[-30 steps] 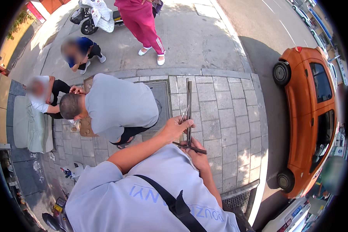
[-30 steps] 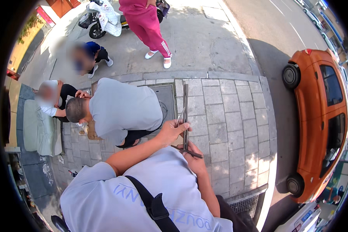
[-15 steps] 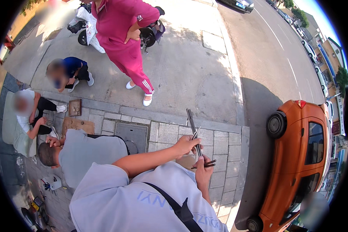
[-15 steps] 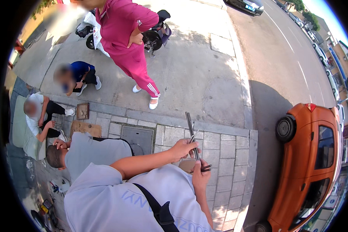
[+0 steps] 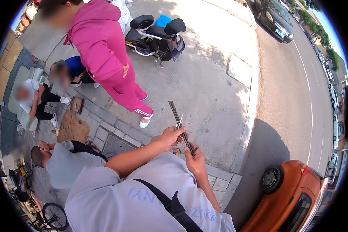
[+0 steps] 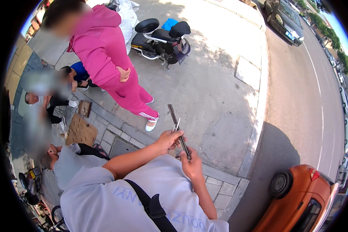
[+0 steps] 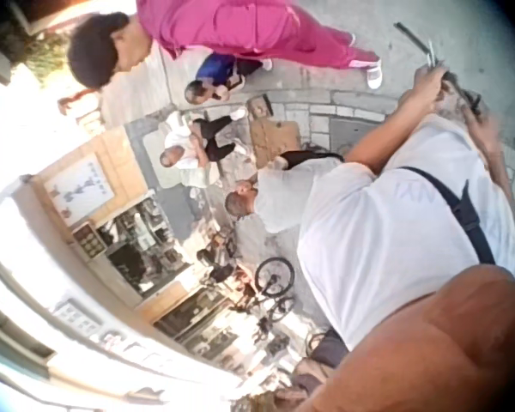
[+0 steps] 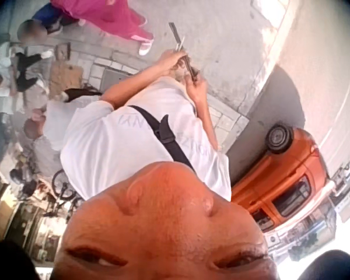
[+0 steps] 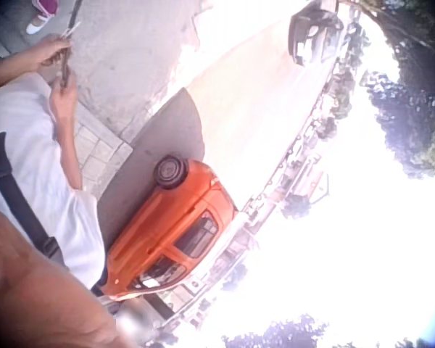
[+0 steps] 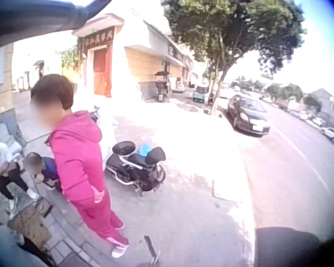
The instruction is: The person removes a black plastic bicycle seat base from a blue bag and places it on the ground. They then pick up a metal seat post and a T-handle Allen wrench from the sidewalk. The person proceeds to insert the seat post into the base and uses the wrench to tighten the bolts, assembling the bicycle seat components.
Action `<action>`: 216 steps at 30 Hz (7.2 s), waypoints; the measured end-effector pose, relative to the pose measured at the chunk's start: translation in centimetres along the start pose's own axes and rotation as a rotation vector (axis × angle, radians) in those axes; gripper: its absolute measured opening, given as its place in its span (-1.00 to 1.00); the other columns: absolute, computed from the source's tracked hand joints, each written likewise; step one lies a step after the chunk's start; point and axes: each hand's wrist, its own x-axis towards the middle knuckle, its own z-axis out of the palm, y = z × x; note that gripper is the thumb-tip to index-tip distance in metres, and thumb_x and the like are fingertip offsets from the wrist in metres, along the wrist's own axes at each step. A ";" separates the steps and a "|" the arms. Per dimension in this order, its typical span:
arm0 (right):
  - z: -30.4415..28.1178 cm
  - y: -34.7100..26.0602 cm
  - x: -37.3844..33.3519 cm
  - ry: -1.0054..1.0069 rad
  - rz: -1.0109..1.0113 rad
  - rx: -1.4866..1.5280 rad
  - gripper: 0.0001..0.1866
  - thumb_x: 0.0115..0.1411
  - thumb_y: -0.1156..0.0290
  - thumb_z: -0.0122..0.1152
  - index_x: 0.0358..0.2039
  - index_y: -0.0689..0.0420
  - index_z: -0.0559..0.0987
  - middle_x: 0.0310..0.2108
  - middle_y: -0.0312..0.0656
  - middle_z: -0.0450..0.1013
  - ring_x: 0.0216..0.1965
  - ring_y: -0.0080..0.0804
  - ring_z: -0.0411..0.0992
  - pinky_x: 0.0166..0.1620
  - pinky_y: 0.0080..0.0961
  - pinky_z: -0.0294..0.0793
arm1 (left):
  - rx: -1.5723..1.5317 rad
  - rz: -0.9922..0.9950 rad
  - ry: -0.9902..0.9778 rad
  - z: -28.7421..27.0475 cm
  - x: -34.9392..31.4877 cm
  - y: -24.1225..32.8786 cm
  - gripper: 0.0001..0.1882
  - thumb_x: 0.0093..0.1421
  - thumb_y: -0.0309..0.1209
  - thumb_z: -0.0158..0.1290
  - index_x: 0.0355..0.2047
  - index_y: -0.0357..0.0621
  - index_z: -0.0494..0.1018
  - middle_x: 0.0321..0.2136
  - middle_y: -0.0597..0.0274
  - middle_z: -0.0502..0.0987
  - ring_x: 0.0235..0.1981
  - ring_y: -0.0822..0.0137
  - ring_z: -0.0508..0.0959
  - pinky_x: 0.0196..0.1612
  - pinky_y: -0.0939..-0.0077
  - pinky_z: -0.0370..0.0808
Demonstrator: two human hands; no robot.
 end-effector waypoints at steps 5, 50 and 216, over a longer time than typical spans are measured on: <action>-2.2 -2.2 16.8 -0.195 0.042 0.101 -0.59 0.40 0.27 0.26 0.06 0.36 0.55 -0.45 -0.26 0.52 -0.44 -0.58 0.46 -0.34 -0.50 0.49 | -0.318 0.186 0.010 0.1 10.5 9.1 -0.68 0.43 -0.10 0.10 -0.10 -0.11 0.49 -0.25 0.17 0.67 -0.61 0.55 0.48 -0.68 0.68 0.20; 5.4 -24.8 150.4 -1.420 0.612 0.463 -0.47 0.43 -0.05 0.16 -0.20 0.29 0.52 -0.62 -0.34 0.20 -0.65 -0.55 0.16 -0.55 -0.50 0.25 | -0.023 0.833 0.807 -8.2 86.0 90.2 -0.58 0.47 0.02 0.01 -0.14 -0.13 0.41 -0.46 0.30 0.45 -0.40 0.37 0.50 -0.25 0.37 0.47; 62.2 -55.4 125.1 -1.786 -1.560 -1.606 -0.58 0.45 0.15 0.18 -0.12 0.37 0.57 -0.65 -0.23 0.48 -0.66 -0.58 0.43 -0.62 -0.57 0.32 | -1.942 1.950 1.186 -48.3 75.8 94.9 -0.65 0.40 -0.20 0.12 0.04 -0.17 0.53 -0.09 0.17 0.68 -0.75 0.59 0.19 -0.71 0.59 0.16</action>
